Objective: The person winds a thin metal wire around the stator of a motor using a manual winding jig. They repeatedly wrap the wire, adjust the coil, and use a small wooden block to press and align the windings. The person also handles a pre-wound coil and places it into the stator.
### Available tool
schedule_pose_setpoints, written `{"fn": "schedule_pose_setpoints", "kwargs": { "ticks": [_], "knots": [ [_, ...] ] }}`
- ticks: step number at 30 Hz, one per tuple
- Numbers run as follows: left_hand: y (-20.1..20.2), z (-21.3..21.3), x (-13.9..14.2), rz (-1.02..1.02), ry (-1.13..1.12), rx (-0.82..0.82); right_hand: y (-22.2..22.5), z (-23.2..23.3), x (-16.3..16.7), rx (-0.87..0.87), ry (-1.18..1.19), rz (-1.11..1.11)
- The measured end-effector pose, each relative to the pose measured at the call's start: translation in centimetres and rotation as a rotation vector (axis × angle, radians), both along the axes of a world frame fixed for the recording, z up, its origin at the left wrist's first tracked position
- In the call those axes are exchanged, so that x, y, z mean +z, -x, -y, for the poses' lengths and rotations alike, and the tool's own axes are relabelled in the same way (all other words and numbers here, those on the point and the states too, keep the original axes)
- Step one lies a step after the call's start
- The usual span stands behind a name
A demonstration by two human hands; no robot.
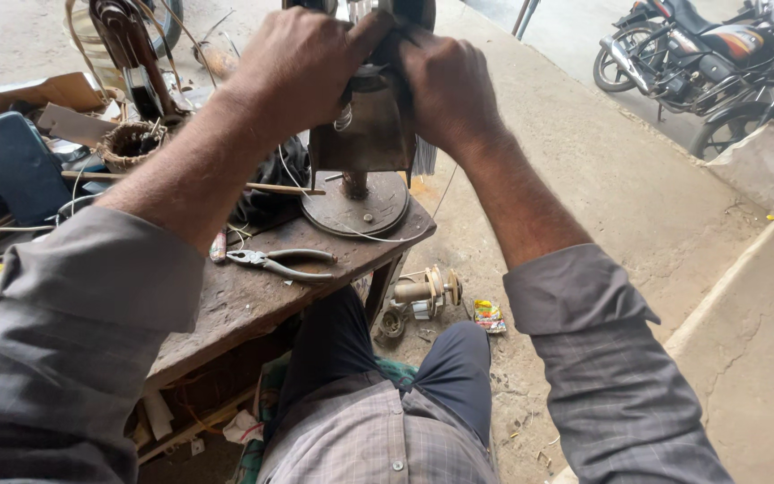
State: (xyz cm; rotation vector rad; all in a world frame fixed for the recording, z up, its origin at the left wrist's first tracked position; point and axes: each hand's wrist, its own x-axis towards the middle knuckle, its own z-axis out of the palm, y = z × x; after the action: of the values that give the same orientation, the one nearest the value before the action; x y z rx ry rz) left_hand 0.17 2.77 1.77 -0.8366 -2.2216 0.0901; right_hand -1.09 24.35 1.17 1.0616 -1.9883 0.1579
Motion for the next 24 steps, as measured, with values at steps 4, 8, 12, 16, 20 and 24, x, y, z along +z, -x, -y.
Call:
{"fn": "schedule_pose_setpoints", "kwargs": {
  "ticks": [4,8,12,16,20,24],
  "knots": [
    [0.5,-1.0,-0.5,-0.056,-0.011,0.056,0.8,0.1,-0.6,-0.031,-0.001,-0.042],
    [0.8,-1.3,-1.4,-0.066,-0.041,0.046,1.2,-0.1,-0.6,-0.150,-0.068,-0.017],
    [0.2,-2.0,-1.8,-0.218,-0.050,0.077,0.5,-0.3,-0.1,-0.181,-0.140,0.053],
    [-1.0,-3.2,-1.2,-0.372,-0.147,0.124,-0.5,-0.9,0.9,-0.223,-0.247,0.055],
    [-1.1,-1.2,0.4,0.113,-0.174,0.020,-1.3,-0.4,0.7,-0.203,-0.234,0.085],
    [-0.6,0.1,0.9,0.167,-0.137,-0.005,-1.6,0.3,1.1,-0.307,-0.341,0.148]
  ]
}}
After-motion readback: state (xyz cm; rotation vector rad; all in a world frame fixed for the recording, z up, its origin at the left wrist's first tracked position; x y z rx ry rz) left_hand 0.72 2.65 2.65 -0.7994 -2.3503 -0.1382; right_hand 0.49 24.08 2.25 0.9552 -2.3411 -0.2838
